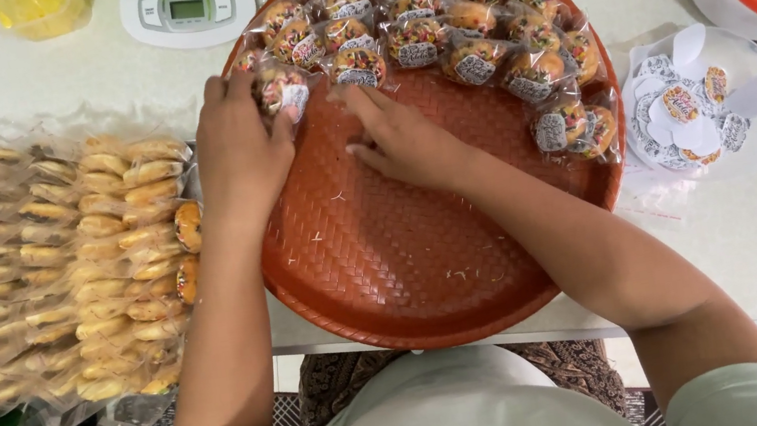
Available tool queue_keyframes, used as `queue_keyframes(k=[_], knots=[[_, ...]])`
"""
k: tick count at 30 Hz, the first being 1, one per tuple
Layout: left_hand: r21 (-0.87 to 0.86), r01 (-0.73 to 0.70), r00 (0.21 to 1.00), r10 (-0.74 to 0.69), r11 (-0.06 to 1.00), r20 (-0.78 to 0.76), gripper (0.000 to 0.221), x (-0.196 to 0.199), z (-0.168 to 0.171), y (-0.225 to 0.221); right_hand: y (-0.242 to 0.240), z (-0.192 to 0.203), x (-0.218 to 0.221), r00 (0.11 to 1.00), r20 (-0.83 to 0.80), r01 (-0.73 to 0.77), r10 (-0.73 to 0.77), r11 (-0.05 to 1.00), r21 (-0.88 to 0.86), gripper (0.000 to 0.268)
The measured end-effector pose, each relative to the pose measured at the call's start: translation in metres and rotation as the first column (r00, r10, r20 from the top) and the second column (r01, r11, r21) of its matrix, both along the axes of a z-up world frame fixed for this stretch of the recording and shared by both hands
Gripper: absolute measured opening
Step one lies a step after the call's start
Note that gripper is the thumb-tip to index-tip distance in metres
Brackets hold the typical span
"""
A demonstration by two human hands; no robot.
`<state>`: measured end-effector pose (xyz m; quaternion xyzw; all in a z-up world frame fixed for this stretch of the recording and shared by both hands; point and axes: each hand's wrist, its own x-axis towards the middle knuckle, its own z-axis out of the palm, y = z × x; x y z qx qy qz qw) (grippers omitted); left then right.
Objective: Arranging individually wrapped baked goods in a tray and applying labels to each package.
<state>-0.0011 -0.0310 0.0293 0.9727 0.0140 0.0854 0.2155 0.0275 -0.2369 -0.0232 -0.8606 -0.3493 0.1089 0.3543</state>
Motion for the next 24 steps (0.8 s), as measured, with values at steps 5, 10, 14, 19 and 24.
queue_keyframes(k=[5, 10, 14, 19, 24], knots=[[0.116, 0.011, 0.999, -0.006, 0.993, -0.048, 0.045, 0.029, -0.028, -0.003, -0.006, 0.0, 0.007, 0.992, -0.127, 0.029, -0.012, 0.991, 0.134, 0.04], [0.282, 0.038, 0.998, -0.053, 0.959, 0.046, 0.046, 0.036, -0.05, -0.002, -0.003, -0.01, 0.005, 0.99, -0.125, 0.085, -0.067, 0.985, 0.149, 0.037], [0.292, 0.069, 0.987, -0.107, 0.954, 0.117, 0.044, 0.04, -0.059, -0.001, -0.004, -0.029, 0.009, 0.985, 0.106, 0.122, -0.137, 0.983, 0.14, 0.03], [0.278, 0.063, 0.983, -0.107, 0.959, 0.147, 0.046, 0.041, -0.054, -0.005, -0.006, -0.036, 0.013, 0.964, 0.211, 0.143, -0.162, 0.985, 0.101, 0.025], [0.259, 0.079, 0.98, -0.123, 0.963, 0.155, 0.041, 0.037, -0.049, -0.005, -0.004, -0.041, 0.013, 0.959, 0.247, 0.129, -0.142, 0.989, 0.071, 0.027]])
